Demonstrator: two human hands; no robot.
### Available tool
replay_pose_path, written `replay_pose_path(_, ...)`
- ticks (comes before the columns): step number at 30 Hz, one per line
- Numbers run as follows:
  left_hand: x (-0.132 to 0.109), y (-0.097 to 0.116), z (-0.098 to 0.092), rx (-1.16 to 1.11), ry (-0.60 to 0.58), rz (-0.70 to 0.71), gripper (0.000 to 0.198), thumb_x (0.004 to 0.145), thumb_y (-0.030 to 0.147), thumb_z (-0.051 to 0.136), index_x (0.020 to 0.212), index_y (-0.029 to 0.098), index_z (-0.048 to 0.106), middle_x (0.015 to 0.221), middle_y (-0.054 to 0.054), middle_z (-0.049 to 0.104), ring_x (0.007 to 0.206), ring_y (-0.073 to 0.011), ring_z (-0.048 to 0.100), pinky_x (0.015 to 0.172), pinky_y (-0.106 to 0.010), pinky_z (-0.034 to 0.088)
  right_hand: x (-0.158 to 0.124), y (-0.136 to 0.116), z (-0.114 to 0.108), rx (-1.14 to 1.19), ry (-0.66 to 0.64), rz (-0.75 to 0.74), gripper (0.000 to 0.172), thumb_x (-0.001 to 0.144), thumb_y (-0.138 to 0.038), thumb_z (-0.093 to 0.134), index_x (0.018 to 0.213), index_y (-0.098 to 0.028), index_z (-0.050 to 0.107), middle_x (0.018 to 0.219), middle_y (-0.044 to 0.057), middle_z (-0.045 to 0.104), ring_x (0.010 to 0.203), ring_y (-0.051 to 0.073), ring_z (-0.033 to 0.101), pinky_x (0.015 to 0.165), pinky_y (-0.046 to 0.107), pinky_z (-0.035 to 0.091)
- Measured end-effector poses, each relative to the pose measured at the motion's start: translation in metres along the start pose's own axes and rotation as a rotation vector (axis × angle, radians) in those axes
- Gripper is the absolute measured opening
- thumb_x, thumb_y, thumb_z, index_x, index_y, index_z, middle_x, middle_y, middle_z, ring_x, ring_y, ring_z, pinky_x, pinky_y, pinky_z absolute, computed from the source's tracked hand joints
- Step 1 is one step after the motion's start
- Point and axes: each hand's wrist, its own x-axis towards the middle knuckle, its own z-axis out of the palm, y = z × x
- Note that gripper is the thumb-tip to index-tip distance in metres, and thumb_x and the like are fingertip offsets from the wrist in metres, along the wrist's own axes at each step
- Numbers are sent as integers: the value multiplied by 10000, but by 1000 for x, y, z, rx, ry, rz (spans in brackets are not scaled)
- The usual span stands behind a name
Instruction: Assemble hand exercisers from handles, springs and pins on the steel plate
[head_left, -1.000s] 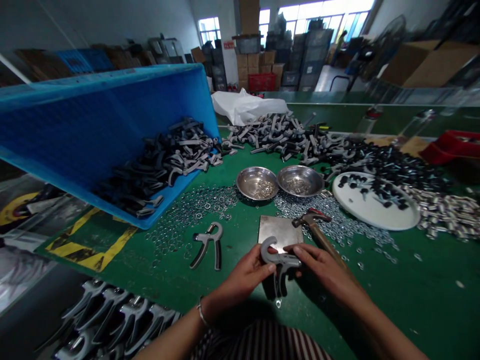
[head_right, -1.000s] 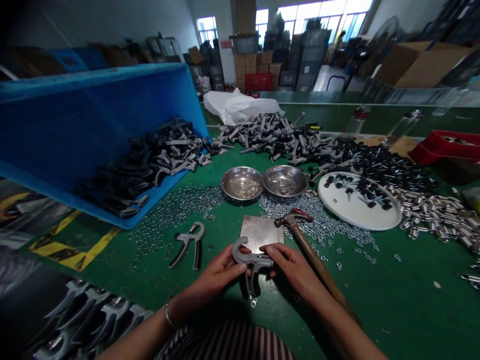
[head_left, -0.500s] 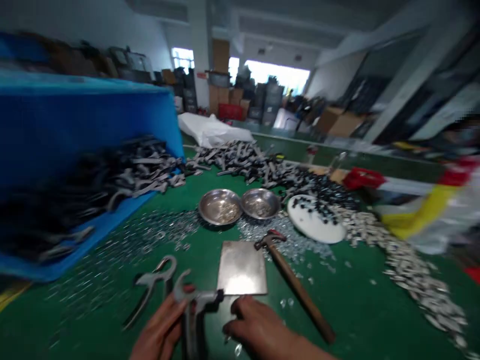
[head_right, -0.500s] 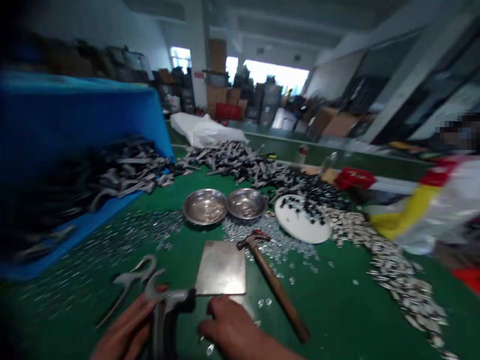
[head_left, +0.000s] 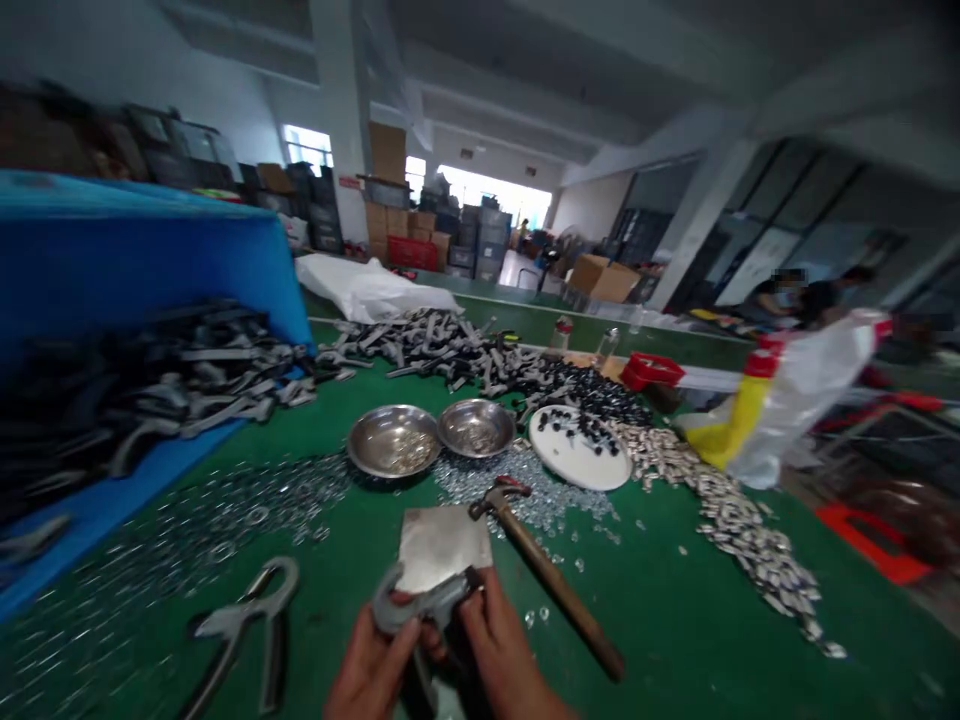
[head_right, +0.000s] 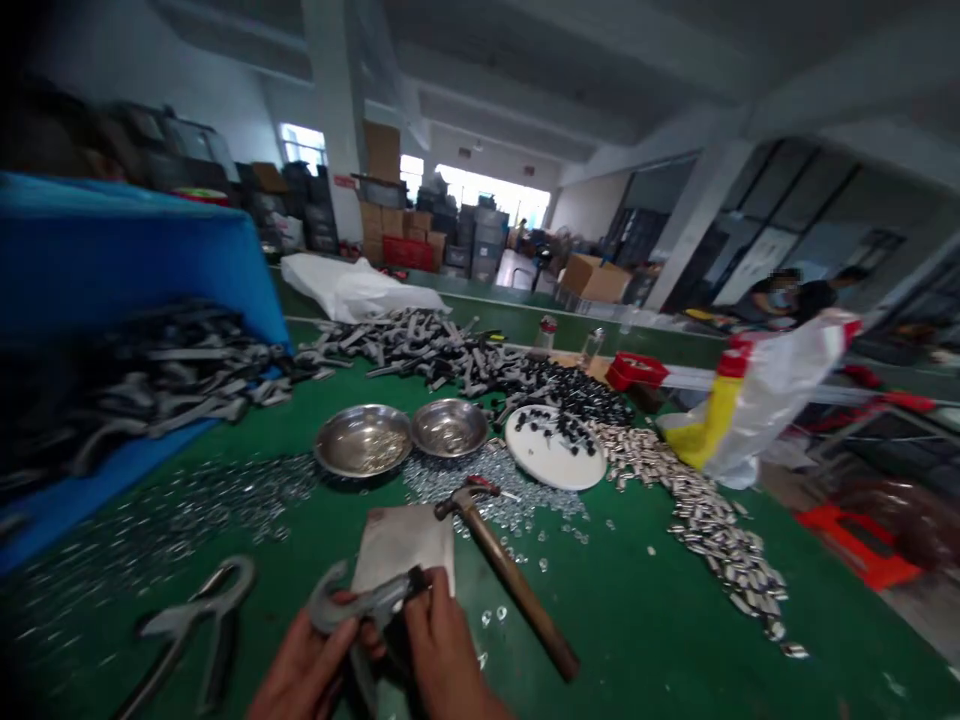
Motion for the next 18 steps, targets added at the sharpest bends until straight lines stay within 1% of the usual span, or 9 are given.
replay_pose_path(2,-3,6,1,16,-118,40,538,757,533,755,1116,216,512,777,-10,680,717,-190,659,697,-308,540,-6,-3,-4,16,-12,52,437,948,-632,412,1106,-238,517,803,-10,623,635,164,584,544,256,460)
replay_pose_path(4,-3,12,-2,87,-202,71,483,803,528,718,1093,193,526,766,-10,657,713,-165,633,710,-287,519,-6,-3,-9,-21,35,11,411,938,-606,442,1073,-229,537,871,18,648,746,192,607,664,288,498)
replay_pose_path(6,-1,18,-7,162,-238,59,480,809,519,718,1101,181,544,791,-8,634,680,-133,590,662,-249,483,-3,-2,-13,-90,32,-32,367,942,-568,462,1053,-227,537,896,35,649,820,211,603,743,303,495)
replay_pose_path(9,-1,19,-12,217,-227,25,490,793,477,749,1142,188,563,896,-13,618,676,-107,544,625,-227,444,-1,-7,-18,-179,-75,-60,316,974,-515,435,1085,-230,512,864,34,632,787,214,593,717,307,491)
replay_pose_path(11,1,17,-13,219,-205,44,481,779,447,769,1141,198,575,988,-28,621,764,-130,572,694,-245,467,1,-13,-23,-206,-140,-94,299,978,-491,437,1106,-232,518,910,45,641,823,220,604,742,314,493)
replay_pose_path(13,4,17,-16,211,-195,73,492,766,416,784,1158,206,573,1091,-50,622,926,-179,602,827,-281,485,5,-20,-29,-202,-174,-116,300,962,-483,472,1106,-232,550,975,58,654,883,232,616,783,324,494)
replay_pose_path(15,8,20,-21,231,-199,104,509,772,385,783,1196,210,563,1182,-73,612,1080,-223,589,958,-322,458,11,-29,-39,-178,-176,-88,319,943,-490,512,1108,-231,594,1026,64,663,919,240,620,801,331,490)
replay_pose_path(16,10,23,-24,264,-203,120,507,784,376,773,1212,211,558,1200,-81,610,1121,-235,579,996,-338,442,13,-33,-45,-168,-170,-58,332,936,-497,527,1114,-231,613,1029,62,664,917,238,620,796,330,487)
replay_pose_path(18,10,32,-31,367,-226,140,482,816,371,745,1228,209,555,1185,-90,616,1131,-245,580,1013,-359,433,18,-41,-56,-151,-183,16,353,938,-510,536,1141,-236,629,969,47,661,876,222,613,765,319,476)
